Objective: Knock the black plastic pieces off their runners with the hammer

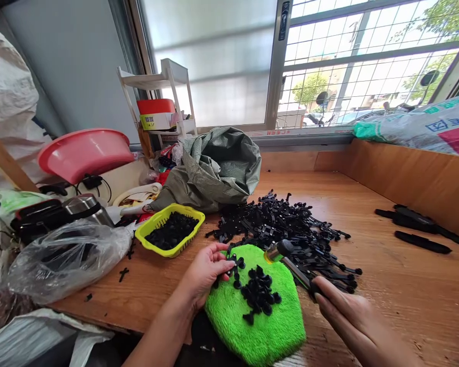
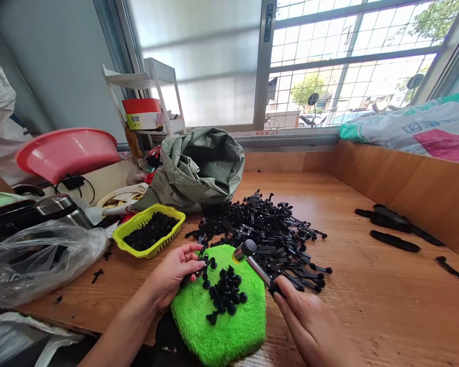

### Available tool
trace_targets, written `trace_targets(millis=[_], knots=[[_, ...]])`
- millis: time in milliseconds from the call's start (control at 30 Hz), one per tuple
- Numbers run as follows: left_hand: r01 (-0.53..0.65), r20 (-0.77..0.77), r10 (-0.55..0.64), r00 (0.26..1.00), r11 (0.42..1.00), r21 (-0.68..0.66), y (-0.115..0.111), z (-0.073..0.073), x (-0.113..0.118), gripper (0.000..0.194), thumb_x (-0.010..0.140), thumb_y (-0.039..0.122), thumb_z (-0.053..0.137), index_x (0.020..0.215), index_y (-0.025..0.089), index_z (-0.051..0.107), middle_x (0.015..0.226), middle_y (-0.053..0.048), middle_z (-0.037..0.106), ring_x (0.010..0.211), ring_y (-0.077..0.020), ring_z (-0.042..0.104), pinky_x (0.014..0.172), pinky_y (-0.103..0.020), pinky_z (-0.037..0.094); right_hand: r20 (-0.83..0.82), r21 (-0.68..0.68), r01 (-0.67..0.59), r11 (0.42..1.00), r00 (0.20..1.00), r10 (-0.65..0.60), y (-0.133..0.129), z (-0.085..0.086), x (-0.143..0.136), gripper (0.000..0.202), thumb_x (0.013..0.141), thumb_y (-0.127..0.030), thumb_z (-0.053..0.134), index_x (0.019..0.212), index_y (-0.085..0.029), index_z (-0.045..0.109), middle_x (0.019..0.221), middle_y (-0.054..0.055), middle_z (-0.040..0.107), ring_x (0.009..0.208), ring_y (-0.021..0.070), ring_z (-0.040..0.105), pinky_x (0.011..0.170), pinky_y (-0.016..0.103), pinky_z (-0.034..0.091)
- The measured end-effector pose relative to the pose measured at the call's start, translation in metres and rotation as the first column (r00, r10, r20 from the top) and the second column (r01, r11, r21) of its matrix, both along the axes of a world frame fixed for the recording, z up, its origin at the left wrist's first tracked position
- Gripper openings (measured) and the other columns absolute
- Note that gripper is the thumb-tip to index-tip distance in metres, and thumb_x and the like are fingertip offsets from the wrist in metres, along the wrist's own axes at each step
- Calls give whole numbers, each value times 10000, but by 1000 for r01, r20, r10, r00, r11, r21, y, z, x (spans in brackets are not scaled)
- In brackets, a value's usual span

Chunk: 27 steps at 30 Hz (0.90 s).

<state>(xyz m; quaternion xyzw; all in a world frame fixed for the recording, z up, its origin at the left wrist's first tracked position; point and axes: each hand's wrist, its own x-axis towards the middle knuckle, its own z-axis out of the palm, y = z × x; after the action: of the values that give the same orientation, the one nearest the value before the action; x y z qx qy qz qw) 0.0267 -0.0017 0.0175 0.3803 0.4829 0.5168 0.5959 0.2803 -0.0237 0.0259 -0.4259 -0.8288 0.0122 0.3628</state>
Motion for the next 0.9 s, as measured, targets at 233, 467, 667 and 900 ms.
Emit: trace_targets(millis=[233,467,667,900], knots=[[7,-60,-5,998,1000,22,-1,-1,2,575,475,257,755,958,98,486,606,56,450,522,-61,433,434,-153,387,11,13,-21,1000,1000,21,-2,-11,1,414,955,-453,249,845,-234,584,763,40,673,640,195,637,470,216,461],[-2,-93,8,996,998,69,-5,-2,2,561,496,253,732,968,117,460,593,67,417,534,-69,406,422,-155,417,47,-50,-156,986,986,158,-11,2,-15,307,971,-329,219,859,-233,488,794,47,659,627,182,624,447,231,419],[-42,-104,54,993,993,111,-5,-3,2,534,503,246,701,954,130,440,580,76,400,519,-70,395,401,-148,402,211,-192,-159,968,957,199,-7,-4,-29,224,939,-243,232,853,-226,438,600,-7,548,489,197,551,442,280,336],[-23,-148,43,988,991,133,-3,-8,1,515,514,266,677,949,131,436,568,81,402,481,-64,388,405,-161,399,247,-171,-124,977,955,165,-6,-4,-33,220,925,-241,217,855,-224,425,557,-13,523,455,199,523,430,280,287]])
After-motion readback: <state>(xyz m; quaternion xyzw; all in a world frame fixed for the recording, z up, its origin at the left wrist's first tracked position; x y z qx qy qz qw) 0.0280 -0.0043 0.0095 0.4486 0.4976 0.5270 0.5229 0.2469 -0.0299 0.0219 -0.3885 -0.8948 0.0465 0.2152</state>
